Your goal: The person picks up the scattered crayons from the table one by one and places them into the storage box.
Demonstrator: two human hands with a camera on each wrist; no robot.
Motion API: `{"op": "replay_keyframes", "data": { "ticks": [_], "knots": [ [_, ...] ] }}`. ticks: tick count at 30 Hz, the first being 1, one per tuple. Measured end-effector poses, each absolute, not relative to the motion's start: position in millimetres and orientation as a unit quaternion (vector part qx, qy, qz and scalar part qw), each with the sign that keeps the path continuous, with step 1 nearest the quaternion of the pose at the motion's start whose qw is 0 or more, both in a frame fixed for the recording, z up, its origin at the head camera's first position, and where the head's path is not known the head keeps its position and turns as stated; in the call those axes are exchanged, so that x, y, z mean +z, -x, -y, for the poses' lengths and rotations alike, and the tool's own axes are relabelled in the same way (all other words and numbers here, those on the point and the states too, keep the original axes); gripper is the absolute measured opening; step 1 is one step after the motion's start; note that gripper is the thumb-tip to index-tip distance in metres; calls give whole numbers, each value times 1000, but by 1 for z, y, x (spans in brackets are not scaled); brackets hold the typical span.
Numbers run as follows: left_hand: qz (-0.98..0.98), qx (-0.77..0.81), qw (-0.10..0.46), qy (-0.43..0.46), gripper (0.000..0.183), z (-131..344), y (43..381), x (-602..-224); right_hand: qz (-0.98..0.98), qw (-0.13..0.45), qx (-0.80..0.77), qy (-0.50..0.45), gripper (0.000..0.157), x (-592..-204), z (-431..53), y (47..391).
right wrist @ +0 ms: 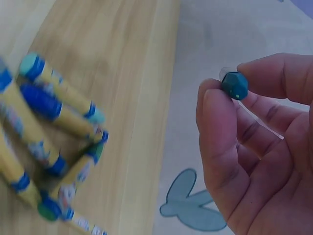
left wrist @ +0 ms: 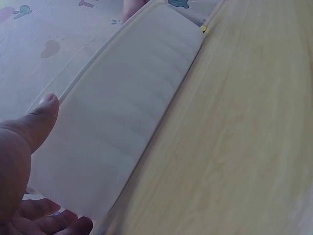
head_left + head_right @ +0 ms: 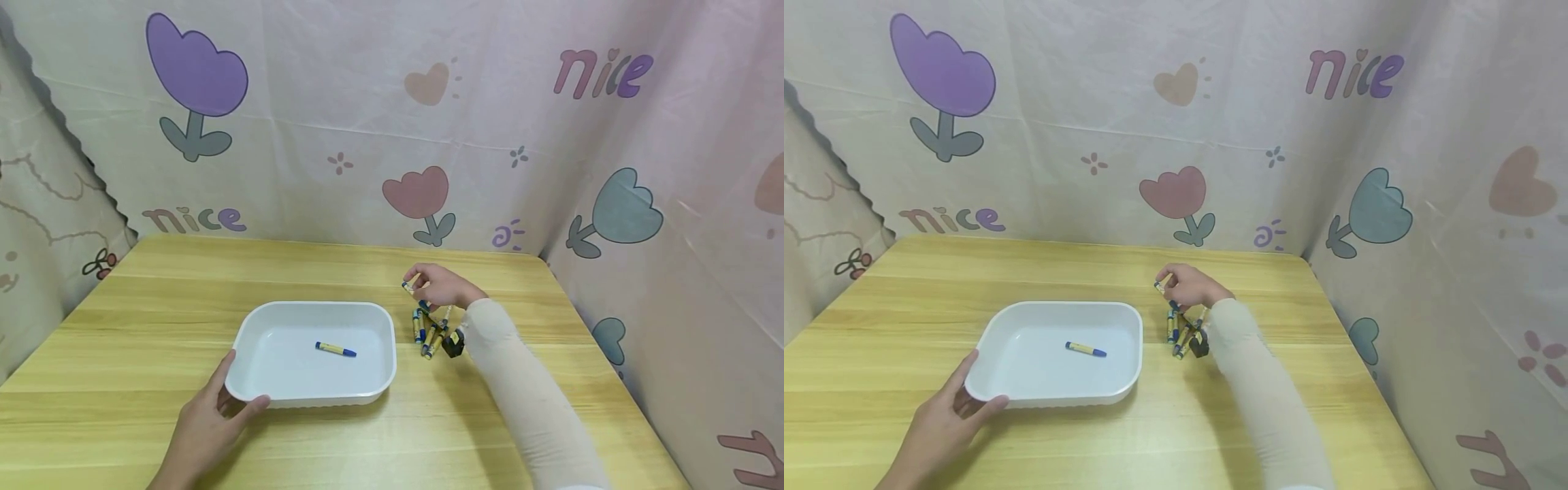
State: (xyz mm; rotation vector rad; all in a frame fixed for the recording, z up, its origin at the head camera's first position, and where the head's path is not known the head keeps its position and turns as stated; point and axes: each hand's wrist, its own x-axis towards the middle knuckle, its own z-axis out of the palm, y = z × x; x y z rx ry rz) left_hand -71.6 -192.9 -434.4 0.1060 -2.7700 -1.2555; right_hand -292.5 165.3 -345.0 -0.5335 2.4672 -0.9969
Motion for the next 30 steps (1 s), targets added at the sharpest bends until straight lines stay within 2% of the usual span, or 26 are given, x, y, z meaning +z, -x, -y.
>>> {"op": "replay_keyframes", "data": {
  "ticks": [30],
  "knots": [
    [910, -411, 49, -31, 101, 194, 72, -435, -871, 283, -308, 256, 37, -334, -83, 279]
  ]
}}
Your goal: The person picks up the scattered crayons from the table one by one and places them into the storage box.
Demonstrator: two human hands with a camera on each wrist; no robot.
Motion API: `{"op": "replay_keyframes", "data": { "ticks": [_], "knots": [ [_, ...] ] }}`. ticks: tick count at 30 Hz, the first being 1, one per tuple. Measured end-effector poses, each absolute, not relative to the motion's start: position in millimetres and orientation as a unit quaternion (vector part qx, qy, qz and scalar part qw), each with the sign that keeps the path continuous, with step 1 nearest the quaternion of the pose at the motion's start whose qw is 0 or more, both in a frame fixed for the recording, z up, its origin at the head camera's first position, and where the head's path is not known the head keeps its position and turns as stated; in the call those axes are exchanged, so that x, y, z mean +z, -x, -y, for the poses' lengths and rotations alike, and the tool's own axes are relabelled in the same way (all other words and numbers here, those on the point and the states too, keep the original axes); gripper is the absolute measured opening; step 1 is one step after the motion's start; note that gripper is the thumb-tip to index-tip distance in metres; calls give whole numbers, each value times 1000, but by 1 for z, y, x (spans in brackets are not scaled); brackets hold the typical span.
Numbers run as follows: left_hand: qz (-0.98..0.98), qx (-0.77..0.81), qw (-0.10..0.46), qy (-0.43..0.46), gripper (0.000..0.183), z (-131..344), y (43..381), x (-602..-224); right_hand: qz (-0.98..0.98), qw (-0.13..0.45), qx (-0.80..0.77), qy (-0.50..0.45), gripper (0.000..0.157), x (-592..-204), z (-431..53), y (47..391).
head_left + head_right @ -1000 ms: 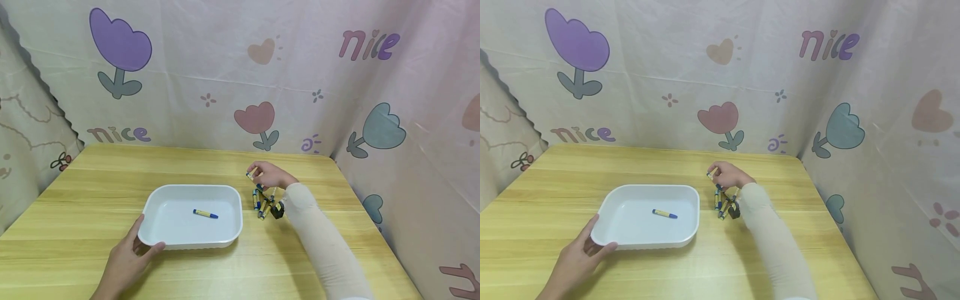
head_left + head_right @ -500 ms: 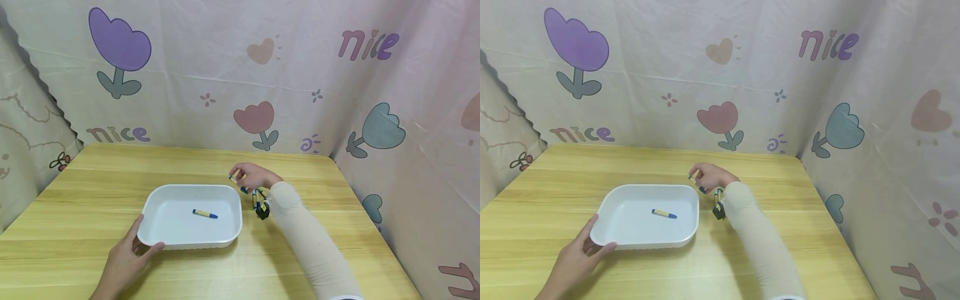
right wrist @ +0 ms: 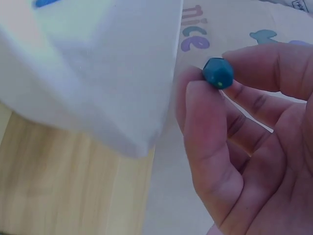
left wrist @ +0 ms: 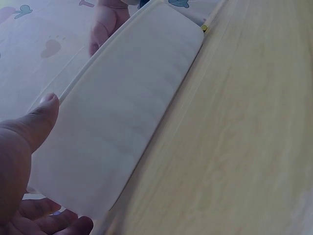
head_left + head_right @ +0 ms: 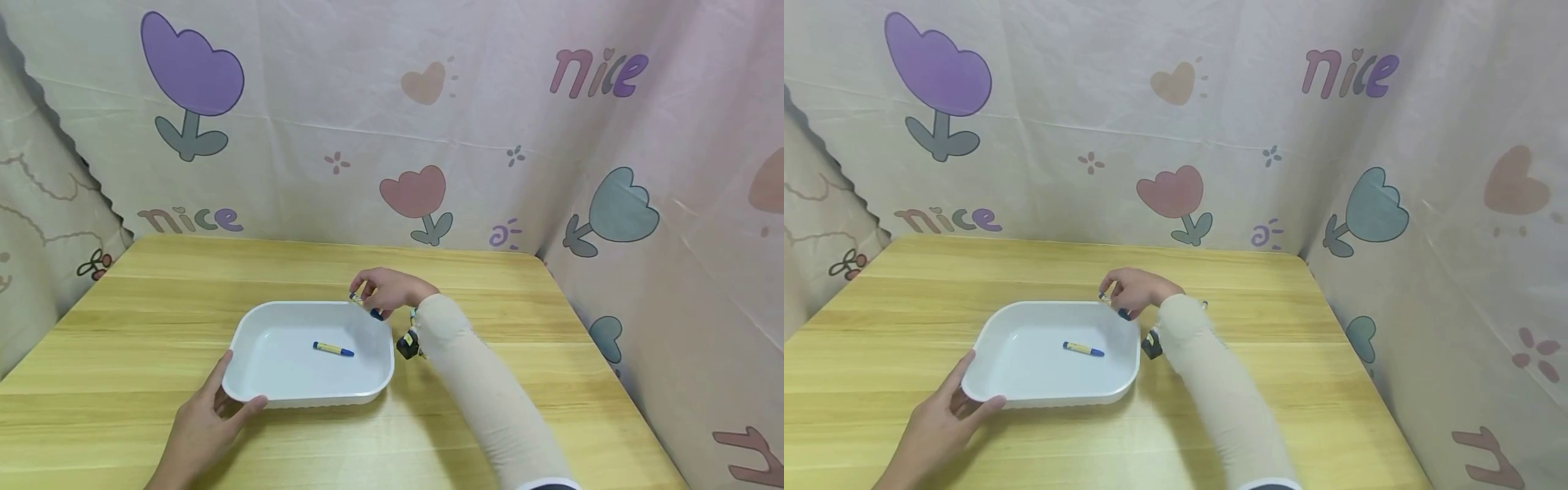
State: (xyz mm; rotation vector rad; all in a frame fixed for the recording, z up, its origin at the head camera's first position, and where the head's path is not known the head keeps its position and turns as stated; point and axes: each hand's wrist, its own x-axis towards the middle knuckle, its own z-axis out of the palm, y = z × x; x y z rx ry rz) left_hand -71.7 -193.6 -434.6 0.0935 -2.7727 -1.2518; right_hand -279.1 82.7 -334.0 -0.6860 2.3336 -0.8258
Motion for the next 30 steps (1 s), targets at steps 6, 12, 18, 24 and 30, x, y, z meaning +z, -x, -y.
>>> {"op": "replay_keyframes", "data": {
  "ticks": [6, 12, 18, 24, 30],
  "knots": [
    [908, -414, 49, -31, 101, 194, 72, -434, -869, 298, -300, 256, 36, -335, -70, 277],
    [909, -412, 45, -34, 101, 195, 73, -435, -864, 318, -290, 259, 36, -339, -58, 276],
    [911, -409, 51, -30, 100, 194, 72, -436, -861, 340, -278, 256, 35, -346, -47, 274],
    [911, -408, 52, -29, 100, 194, 72, -436, -862, 351, -257, 262, 33, -352, -38, 270],
    [913, -404, 52, -27, 100, 193, 71, -436, -867, 361, -227, 258, 33, -360, -32, 263]
  ]
}}
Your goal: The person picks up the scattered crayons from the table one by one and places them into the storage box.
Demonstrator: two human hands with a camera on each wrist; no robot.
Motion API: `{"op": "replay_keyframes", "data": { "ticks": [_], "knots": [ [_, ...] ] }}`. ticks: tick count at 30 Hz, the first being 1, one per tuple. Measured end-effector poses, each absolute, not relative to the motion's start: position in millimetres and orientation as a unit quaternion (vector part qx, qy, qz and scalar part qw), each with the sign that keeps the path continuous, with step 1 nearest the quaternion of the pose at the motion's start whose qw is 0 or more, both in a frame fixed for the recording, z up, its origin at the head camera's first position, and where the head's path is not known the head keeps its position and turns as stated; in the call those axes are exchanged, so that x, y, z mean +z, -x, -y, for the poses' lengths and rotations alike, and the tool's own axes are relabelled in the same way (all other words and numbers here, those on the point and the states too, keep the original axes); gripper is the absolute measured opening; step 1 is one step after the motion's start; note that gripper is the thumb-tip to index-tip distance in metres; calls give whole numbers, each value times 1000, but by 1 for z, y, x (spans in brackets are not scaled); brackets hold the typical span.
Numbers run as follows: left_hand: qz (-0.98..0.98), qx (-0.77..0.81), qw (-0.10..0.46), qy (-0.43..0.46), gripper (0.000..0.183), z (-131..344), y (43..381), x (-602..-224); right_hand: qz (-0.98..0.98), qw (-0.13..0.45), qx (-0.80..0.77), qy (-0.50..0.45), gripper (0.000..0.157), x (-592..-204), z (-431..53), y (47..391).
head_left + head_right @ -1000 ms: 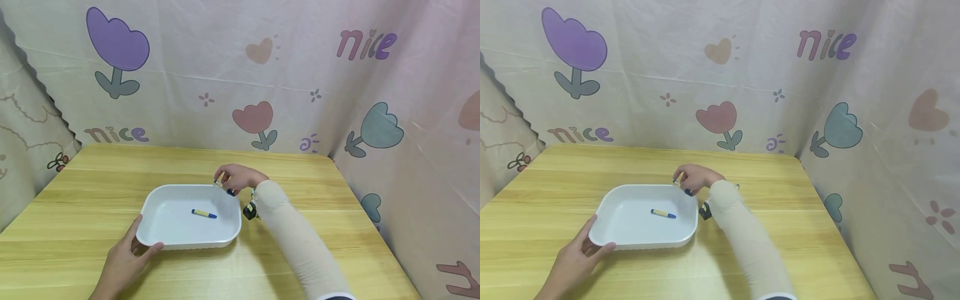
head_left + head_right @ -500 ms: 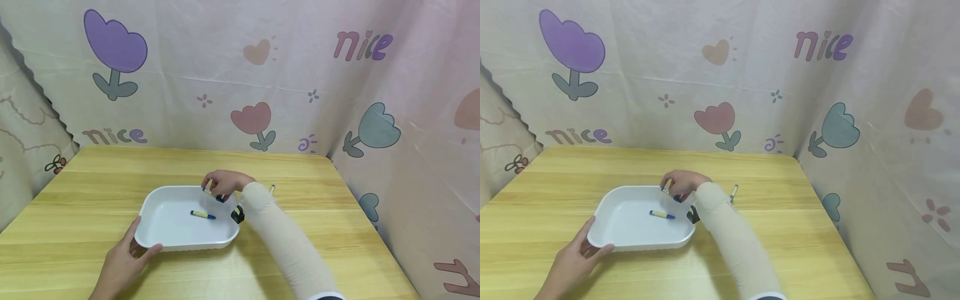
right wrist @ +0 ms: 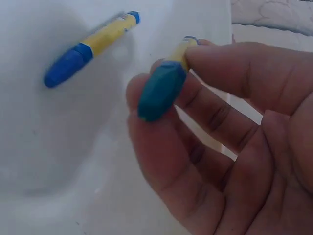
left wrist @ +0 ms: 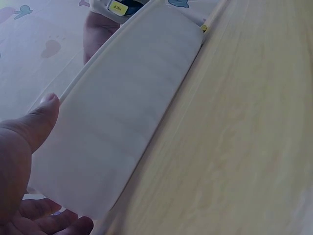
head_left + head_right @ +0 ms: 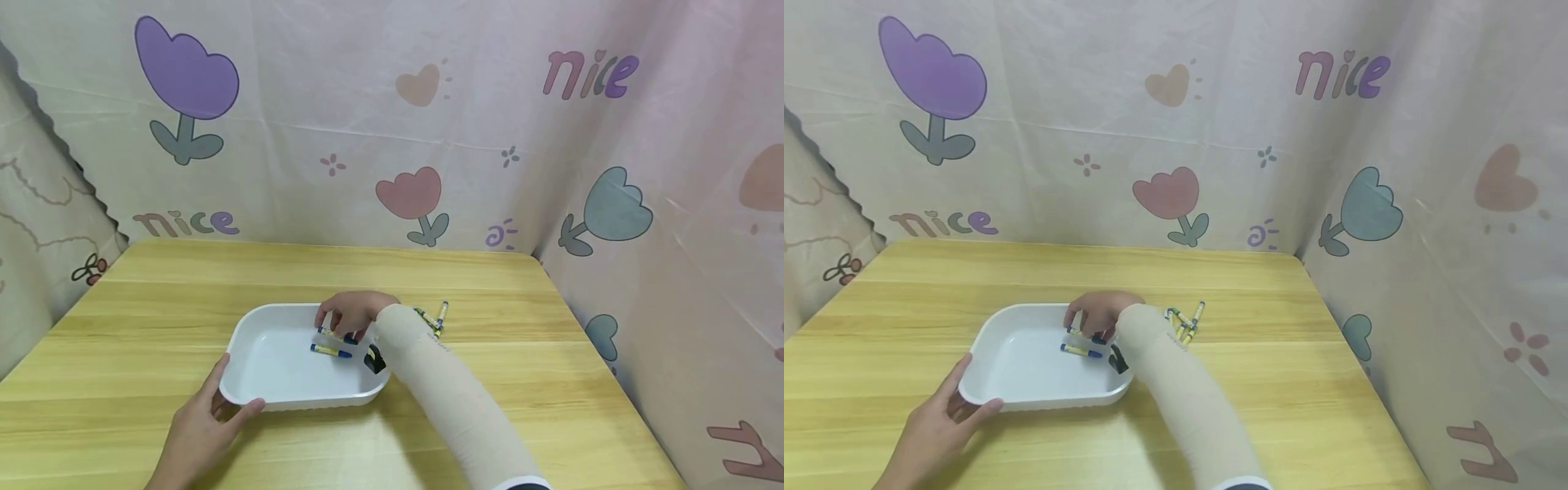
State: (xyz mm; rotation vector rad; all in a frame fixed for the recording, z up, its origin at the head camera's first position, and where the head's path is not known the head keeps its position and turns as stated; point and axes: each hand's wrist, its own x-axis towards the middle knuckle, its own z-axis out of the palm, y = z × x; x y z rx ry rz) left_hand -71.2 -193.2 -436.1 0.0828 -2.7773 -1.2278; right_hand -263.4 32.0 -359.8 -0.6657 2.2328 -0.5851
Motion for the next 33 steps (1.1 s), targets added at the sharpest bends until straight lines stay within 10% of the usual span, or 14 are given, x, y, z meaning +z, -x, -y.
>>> {"op": "replay_keyframes", "data": {
  "ticks": [33],
  "knots": [
    [904, -419, 74, -50, 95, 179, 65, -431, -889, 349, -197, 223, 36, -369, -35, 246]
  ]
}}
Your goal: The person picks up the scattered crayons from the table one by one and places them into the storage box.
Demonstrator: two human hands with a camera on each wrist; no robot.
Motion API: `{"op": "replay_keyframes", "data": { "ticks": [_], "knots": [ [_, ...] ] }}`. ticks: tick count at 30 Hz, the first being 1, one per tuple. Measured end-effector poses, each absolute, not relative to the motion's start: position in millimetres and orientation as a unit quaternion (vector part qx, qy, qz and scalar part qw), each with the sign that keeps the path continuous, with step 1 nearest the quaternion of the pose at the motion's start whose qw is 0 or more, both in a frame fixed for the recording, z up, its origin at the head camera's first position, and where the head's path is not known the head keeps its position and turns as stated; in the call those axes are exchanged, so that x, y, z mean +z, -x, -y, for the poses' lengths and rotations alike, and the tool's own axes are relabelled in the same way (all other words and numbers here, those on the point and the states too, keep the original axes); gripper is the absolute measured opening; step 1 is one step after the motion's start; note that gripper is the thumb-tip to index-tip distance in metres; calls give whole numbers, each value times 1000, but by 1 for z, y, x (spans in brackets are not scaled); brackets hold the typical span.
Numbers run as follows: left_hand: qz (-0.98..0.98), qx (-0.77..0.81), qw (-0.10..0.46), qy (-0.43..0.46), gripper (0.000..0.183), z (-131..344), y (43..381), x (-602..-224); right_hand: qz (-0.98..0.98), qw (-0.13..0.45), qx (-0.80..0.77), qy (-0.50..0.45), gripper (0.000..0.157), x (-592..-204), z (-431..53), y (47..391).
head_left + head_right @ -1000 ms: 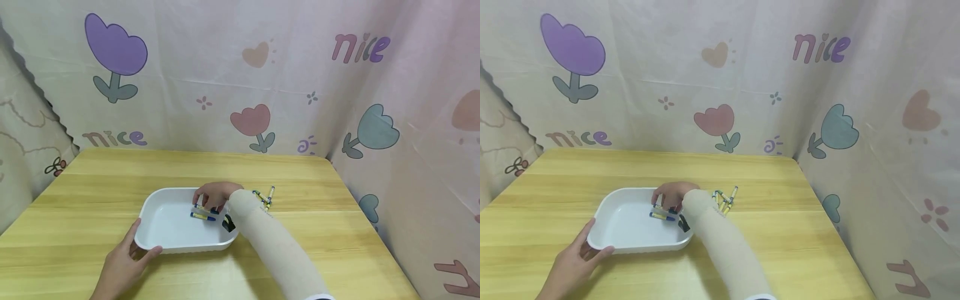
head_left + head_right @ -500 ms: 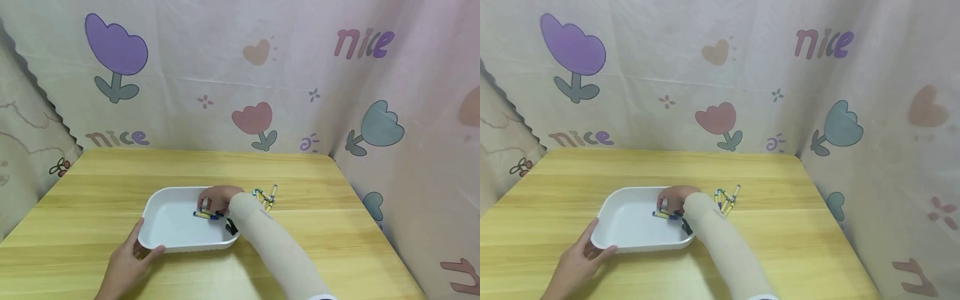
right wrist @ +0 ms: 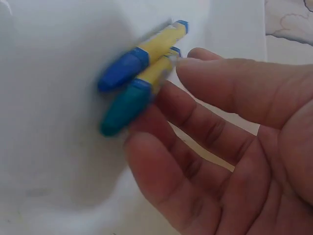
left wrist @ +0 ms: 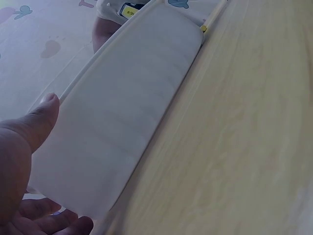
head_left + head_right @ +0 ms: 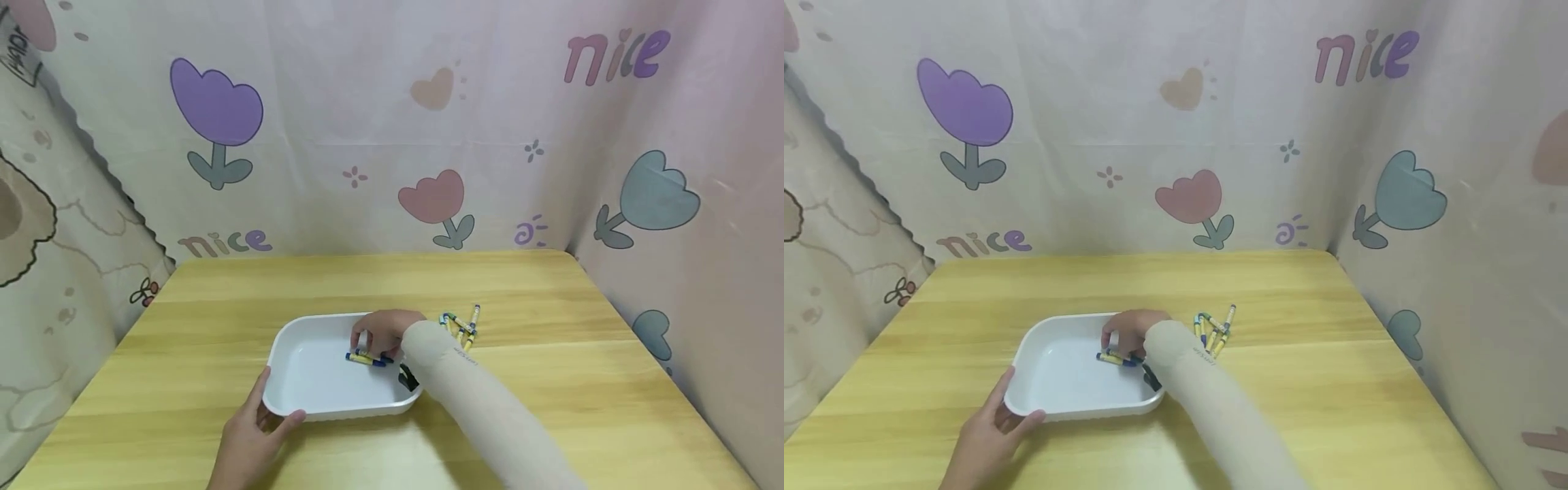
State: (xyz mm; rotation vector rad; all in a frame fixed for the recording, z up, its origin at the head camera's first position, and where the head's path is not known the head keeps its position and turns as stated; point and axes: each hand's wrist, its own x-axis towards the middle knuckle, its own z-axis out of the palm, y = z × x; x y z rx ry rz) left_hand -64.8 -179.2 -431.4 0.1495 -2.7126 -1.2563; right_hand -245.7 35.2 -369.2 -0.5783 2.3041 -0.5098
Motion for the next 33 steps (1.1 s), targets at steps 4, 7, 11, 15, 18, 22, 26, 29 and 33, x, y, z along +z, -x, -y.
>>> {"op": "replay_keyframes", "data": {
  "ticks": [4, 7, 11, 15, 18, 22, 26, 29, 33],
  "knots": [
    [902, -422, 68, -59, 96, 175, 62, -433, -890, 344, -190, 232, 41, -365, -41, 245],
    [902, -422, 70, -61, 96, 176, 61, -434, -894, 329, -186, 241, 42, -359, -42, 246],
    [904, -416, 75, -63, 96, 181, 61, -433, -894, 320, -196, 245, 29, -351, -42, 249],
    [906, -411, 75, -65, 97, 185, 61, -430, -894, 309, -200, 254, 24, -339, -44, 253],
    [905, -413, 85, -60, 96, 186, 62, -426, -892, 297, -208, 271, 27, -329, -51, 259],
    [898, -426, 101, -50, 95, 182, 66, -426, -889, 285, -228, 277, 27, -319, -70, 269],
    [890, -441, 106, -45, 95, 173, 67, -429, -890, 270, -249, 269, 27, -314, -97, 276],
    [890, -443, 97, -48, 95, 168, 65, -431, -893, 261, -262, 256, 26, -314, -116, 278],
    [896, -432, 91, -59, 96, 172, 62, -430, -895, 248, -284, 239, 22, -318, -132, 280]
  ]
}}
